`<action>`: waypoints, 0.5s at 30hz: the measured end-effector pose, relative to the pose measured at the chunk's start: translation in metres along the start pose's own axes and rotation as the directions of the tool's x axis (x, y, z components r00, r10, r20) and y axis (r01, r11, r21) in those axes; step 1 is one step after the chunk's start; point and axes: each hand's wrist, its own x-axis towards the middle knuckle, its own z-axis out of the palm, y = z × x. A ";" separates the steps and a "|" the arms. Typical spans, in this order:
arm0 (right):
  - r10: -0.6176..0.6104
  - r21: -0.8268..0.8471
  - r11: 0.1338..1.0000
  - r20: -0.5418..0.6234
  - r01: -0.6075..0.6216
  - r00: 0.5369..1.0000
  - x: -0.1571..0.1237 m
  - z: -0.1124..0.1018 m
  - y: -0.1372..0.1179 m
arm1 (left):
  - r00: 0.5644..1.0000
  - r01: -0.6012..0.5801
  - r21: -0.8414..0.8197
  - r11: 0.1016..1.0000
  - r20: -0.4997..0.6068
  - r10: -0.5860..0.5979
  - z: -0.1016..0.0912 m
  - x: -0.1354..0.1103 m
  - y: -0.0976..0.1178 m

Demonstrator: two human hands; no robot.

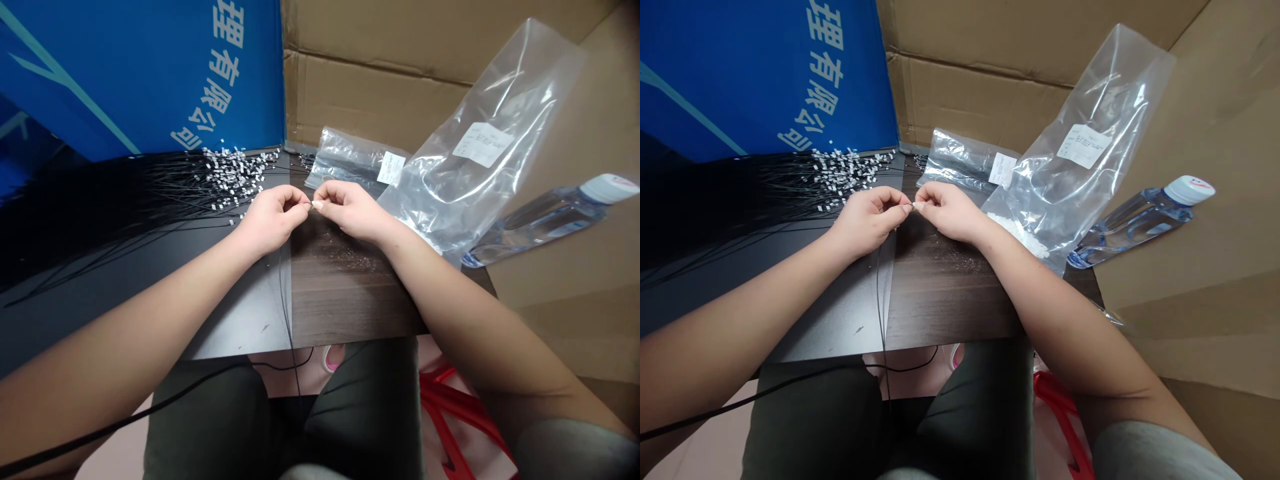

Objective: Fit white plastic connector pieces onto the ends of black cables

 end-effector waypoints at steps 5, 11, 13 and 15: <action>0.012 -0.020 1.000 0.008 -0.012 1.000 0.000 0.000 0.000 | 0.999 0.026 -0.001 1.000 0.029 -0.026 -0.001 0.000 -0.001; 0.015 -0.057 0.998 0.013 -0.015 1.000 0.000 0.001 -0.003 | 0.998 0.030 0.010 0.999 0.046 -0.030 0.000 0.001 -0.001; 0.014 -0.060 0.998 0.014 -0.013 1.000 0.000 0.001 -0.003 | 0.998 0.034 0.010 0.999 0.044 -0.034 0.000 0.001 -0.001; 0.007 -0.058 0.998 0.014 -0.006 1.000 0.000 0.002 -0.002 | 0.998 0.038 0.008 0.999 0.046 -0.038 0.000 0.000 -0.001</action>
